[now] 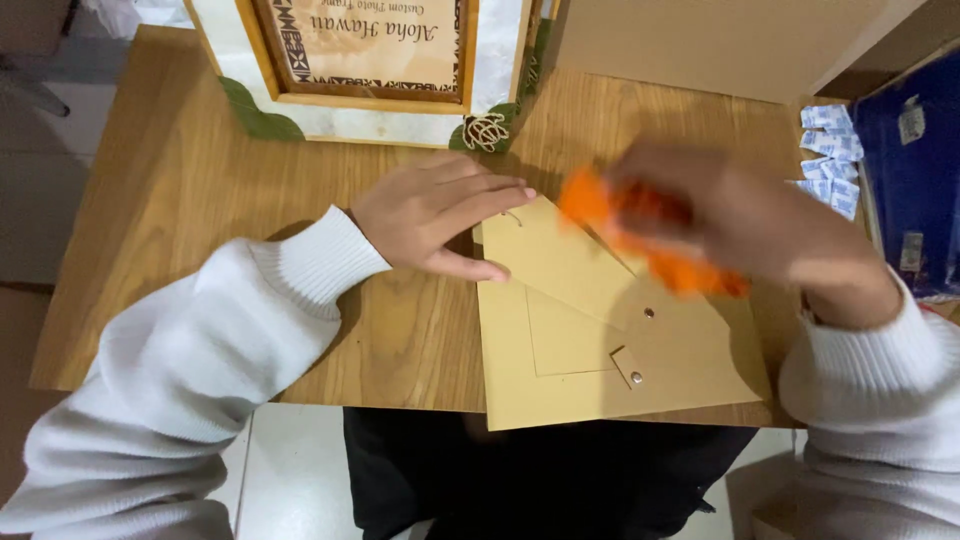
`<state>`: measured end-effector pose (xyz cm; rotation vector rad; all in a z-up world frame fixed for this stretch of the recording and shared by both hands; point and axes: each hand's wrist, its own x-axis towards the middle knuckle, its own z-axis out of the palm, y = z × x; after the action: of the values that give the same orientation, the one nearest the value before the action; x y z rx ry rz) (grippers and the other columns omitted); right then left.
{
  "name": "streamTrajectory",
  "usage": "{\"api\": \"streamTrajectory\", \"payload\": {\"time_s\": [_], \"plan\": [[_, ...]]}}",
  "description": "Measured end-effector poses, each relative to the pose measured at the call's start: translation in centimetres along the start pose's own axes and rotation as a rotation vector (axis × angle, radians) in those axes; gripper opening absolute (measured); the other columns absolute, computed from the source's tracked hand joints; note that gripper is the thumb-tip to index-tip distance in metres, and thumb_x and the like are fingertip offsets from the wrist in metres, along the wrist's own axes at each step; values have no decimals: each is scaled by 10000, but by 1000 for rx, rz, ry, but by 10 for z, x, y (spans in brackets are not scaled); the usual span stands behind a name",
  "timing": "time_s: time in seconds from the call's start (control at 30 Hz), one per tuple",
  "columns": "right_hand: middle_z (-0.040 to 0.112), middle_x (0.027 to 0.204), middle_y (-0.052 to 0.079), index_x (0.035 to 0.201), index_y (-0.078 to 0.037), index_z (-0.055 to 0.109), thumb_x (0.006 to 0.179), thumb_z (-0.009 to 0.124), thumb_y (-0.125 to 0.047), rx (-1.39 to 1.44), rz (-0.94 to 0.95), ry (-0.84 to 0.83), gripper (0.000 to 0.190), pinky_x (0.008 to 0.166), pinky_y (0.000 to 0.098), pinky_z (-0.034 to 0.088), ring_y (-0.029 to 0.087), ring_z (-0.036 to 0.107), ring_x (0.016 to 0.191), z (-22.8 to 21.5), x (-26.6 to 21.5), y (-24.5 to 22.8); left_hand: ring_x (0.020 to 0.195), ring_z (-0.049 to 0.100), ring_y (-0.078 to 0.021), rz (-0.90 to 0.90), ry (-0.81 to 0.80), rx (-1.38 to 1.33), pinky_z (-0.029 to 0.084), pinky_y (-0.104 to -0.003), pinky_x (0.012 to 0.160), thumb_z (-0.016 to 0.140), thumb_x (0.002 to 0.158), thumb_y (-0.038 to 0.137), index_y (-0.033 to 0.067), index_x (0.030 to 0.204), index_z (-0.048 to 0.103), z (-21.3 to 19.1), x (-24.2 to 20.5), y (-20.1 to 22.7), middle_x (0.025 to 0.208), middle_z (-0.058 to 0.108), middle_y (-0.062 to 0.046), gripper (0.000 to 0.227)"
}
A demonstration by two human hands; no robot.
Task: The person wipes the front and back surfaces of a picture frame with an orange cloth and then picks up a clear plastic bag.
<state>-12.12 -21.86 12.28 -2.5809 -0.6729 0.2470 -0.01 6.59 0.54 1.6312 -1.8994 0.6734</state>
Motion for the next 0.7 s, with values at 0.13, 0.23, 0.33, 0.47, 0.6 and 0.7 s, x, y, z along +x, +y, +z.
{"api": "streamTrajectory", "payload": {"time_s": [0.13, 0.23, 0.33, 0.47, 0.6, 0.7], "plan": [[637, 1065, 129, 1209, -93, 654, 951, 726, -277, -247, 113, 207, 324, 702, 393, 442, 301, 623, 852, 13, 15, 22, 983, 649, -239, -42, 4, -28, 611, -361, 868, 805, 983, 557, 4, 1524, 393, 21, -11, 0, 1437, 583, -192, 877], [549, 1136, 81, 1059, -101, 646, 968, 480, -538, 61, 20, -151, 476, 941, 380, 504, 220, 603, 1006, 20, 21, 15, 1327, 644, -355, -193, -40, -159, 596, -504, 1063, 778, 1016, 544, 118, 1617, 265, 20, -12, 12, 1590, 487, -166, 898], [442, 1452, 102, 1508, -37, 404, 1024, 375, -463, 90, -54, -393, 646, 1163, 445, 298, 267, 409, 1408, 23, 23, 46, 1454, 540, -354, -260, -42, -270, 548, -565, 1185, 761, 1009, 474, 114, 1584, 291, 20, -8, 18, 1603, 446, -188, 826], [570, 1283, 115, 1121, -20, 720, 945, 635, -98, 209, -263, -151, 210, 984, 372, 467, 257, 574, 1190, 34, 37, 62, 1429, 563, -353, -167, 62, -328, 535, -493, 1241, 833, 1008, 320, 22, 1509, 390, 15, 2, 21, 1542, 458, -190, 732], [614, 1096, 84, 1097, -14, 728, 873, 758, -33, 349, -183, 52, 226, 892, 333, 515, 232, 588, 1064, 71, 44, 61, 1436, 547, -392, -121, 99, -415, 520, -519, 1248, 796, 1040, 221, -28, 1461, 440, 9, 6, 22, 1504, 468, -241, 605], [685, 1152, 98, 1222, -32, 640, 820, 805, -55, 368, 4, 143, 436, 874, 291, 527, 192, 671, 1030, 73, 42, 62, 1431, 556, -408, -100, 65, -376, 541, -527, 1213, 767, 1057, 221, -26, 1436, 470, 9, 5, 23, 1527, 447, -215, 541]]}}
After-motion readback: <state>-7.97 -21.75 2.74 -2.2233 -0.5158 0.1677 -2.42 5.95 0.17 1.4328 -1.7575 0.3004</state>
